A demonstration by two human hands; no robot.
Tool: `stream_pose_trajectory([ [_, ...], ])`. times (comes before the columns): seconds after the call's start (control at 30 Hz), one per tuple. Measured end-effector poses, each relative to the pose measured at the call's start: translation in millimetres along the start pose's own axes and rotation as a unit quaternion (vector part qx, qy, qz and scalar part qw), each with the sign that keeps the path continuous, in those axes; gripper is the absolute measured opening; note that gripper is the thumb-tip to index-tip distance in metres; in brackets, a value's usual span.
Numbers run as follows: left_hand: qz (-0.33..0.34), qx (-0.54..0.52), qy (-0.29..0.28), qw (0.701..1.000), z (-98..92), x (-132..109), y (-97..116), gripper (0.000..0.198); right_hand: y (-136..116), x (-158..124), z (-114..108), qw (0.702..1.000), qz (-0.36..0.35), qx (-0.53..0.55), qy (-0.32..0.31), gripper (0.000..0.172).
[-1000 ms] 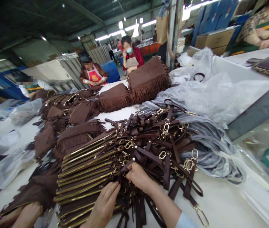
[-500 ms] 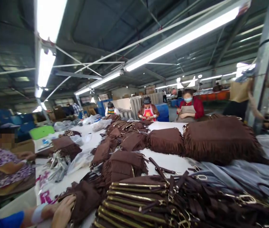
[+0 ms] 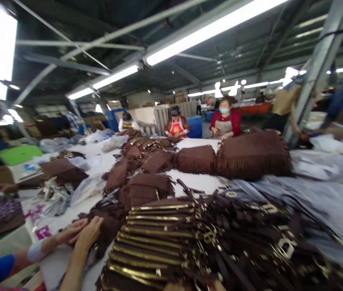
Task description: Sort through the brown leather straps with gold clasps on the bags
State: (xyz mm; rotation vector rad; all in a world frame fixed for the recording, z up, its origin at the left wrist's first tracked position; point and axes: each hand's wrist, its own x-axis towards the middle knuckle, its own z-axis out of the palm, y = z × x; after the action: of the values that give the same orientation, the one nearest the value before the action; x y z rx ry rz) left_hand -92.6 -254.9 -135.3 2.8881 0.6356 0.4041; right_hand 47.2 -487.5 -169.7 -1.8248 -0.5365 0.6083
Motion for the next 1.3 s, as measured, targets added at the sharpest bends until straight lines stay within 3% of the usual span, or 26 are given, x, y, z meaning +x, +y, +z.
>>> stream_pose_trajectory([
  [0.07,0.051,-0.017,-0.095,0.994,42.1,-13.1,57.0,0.023,15.9,-25.8,-4.2,0.998,-0.003,-0.027,0.048,0.022],
  [0.1,0.072,-0.024,-0.137,0.988,58.1,-20.9,80.1,0.023,21.8,-35.4,-5.6,0.992,-0.038,-0.070,0.095,0.023],
  [0.2,0.109,-0.025,-0.208,0.972,81.3,-34.7,115.9,0.021,34.9,-53.7,-6.0,0.954,-0.103,-0.177,0.219,0.028],
  [0.3,0.114,-0.008,-0.218,0.969,80.9,-32.2,114.5,0.030,52.7,-72.8,-2.2,0.928,-0.128,-0.212,0.278,0.024],
  [0.47,0.113,0.009,-0.220,0.969,76.0,-29.5,107.7,0.033,108.1,-132.2,3.4,0.902,-0.136,-0.273,0.304,0.020],
  [0.6,0.121,0.034,-0.225,0.966,75.7,-30.5,112.0,0.036,148.8,-185.0,1.5,0.887,-0.036,-0.298,0.350,0.017],
  [0.7,0.136,0.065,-0.222,0.963,74.9,-30.0,113.0,0.039,167.0,-209.5,-6.7,0.836,0.042,-0.336,0.431,0.021],
  [0.8,0.148,0.086,-0.216,0.961,75.4,-30.3,111.3,0.041,173.8,-215.4,-18.5,0.797,0.093,-0.387,0.455,0.033],
  [0.87,0.153,0.092,-0.207,0.962,77.6,-30.7,109.2,0.041,172.8,-211.3,-26.2,0.805,0.133,-0.386,0.430,0.032],
  [1.07,0.187,0.122,-0.195,0.955,87.7,-32.7,101.3,0.041,162.0,-200.3,-38.7,0.848,0.220,-0.345,0.337,0.006],
  [1.2,0.252,0.165,-0.185,0.936,90.8,-34.7,96.7,0.054,160.6,-208.7,-37.1,0.862,0.238,-0.318,0.314,0.015],
  [1.3,0.250,0.165,-0.180,0.937,91.3,-35.4,95.8,0.051,160.9,-216.5,-39.3,0.884,0.247,-0.270,0.292,0.019],
])
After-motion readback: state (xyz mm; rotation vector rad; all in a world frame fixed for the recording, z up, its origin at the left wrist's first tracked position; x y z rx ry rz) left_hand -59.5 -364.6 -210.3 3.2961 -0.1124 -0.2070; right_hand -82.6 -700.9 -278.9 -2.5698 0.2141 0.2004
